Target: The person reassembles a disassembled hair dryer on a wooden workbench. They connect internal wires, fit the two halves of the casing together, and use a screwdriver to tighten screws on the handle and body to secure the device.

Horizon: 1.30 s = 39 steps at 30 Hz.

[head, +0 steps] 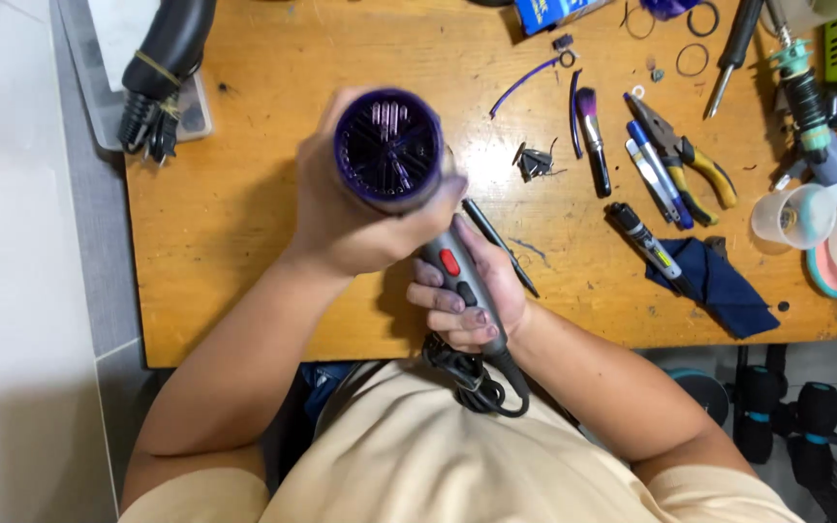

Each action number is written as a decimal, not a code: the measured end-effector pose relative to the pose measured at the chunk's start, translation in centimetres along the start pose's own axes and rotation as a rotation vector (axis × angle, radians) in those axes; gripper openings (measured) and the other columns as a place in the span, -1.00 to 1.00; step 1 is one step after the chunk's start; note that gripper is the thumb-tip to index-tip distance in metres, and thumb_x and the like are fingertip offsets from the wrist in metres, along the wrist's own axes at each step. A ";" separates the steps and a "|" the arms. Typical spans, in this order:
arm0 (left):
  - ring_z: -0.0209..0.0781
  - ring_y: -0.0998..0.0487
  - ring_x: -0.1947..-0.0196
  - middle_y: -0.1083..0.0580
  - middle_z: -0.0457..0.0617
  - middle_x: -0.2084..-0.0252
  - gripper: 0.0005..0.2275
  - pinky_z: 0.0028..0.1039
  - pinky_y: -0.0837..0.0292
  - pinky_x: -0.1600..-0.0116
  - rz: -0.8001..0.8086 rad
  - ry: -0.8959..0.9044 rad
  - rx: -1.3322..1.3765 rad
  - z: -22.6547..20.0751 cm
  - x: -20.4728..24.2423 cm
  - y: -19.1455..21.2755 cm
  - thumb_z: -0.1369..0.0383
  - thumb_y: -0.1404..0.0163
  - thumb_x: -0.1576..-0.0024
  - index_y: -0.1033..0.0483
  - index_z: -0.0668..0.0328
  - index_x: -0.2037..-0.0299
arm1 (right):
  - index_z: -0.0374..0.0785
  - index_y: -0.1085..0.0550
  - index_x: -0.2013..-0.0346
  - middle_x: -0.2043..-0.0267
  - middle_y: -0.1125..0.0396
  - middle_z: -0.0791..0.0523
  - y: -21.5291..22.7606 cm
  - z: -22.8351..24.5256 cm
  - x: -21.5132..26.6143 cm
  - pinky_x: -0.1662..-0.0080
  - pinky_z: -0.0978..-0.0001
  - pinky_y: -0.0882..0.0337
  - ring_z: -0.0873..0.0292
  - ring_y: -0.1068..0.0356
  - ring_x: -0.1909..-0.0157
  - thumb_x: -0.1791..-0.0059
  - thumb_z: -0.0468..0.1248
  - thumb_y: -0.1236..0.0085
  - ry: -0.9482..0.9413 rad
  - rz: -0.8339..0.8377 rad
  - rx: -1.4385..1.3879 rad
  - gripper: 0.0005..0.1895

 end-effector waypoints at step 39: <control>0.28 -0.61 -0.41 -0.56 0.18 -0.45 -0.38 0.37 -0.56 -0.42 -0.043 0.339 1.248 18.7 15.5 -8.9 0.01 -0.18 -0.36 -0.37 -0.13 -0.62 | -0.42 -0.42 0.29 0.80 -0.21 -0.14 -6.6 3.2 4.2 0.75 0.29 -0.43 0.00 -0.32 0.86 -0.29 0.36 0.55 0.873 -0.353 1.087 -0.09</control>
Point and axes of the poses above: each hand's wrist, its own x-axis away from the middle knuckle, its own y-axis out of the back of the hand, z = x × y, the point moved 7 cm from there along -x, towards the middle knuckle
